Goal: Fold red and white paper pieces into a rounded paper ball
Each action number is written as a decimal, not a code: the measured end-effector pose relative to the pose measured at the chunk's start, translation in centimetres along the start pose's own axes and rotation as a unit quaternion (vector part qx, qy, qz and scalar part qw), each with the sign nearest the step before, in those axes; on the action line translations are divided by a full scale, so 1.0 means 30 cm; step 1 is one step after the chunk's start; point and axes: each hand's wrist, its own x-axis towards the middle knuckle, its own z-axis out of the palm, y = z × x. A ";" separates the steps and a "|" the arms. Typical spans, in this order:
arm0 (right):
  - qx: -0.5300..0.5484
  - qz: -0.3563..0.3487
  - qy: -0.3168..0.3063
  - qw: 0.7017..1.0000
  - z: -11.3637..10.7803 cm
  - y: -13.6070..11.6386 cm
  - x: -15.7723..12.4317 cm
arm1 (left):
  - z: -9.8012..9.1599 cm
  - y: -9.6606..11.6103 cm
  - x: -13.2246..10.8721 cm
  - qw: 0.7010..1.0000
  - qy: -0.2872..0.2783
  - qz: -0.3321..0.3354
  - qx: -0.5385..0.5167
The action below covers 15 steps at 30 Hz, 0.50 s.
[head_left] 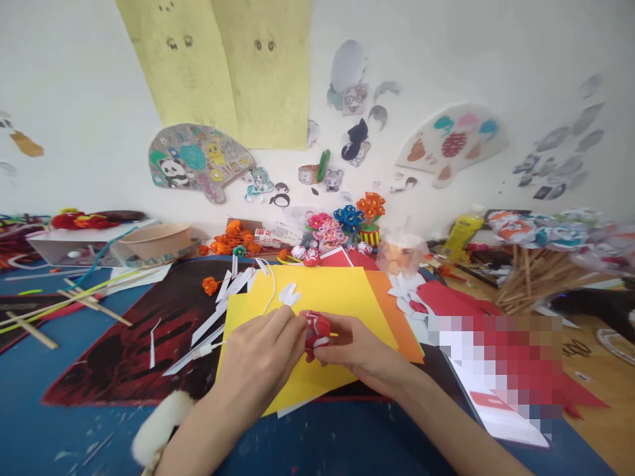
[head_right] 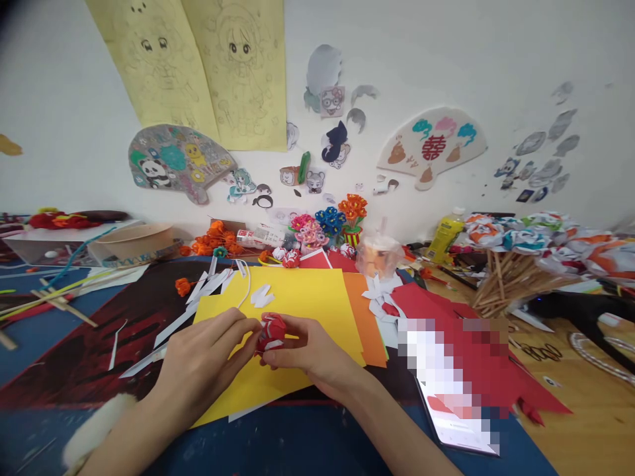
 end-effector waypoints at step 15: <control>-0.044 0.000 -0.129 0.991 -0.045 -0.022 -0.006 | -0.040 -0.030 0.047 0.741 -0.196 -0.354 -0.536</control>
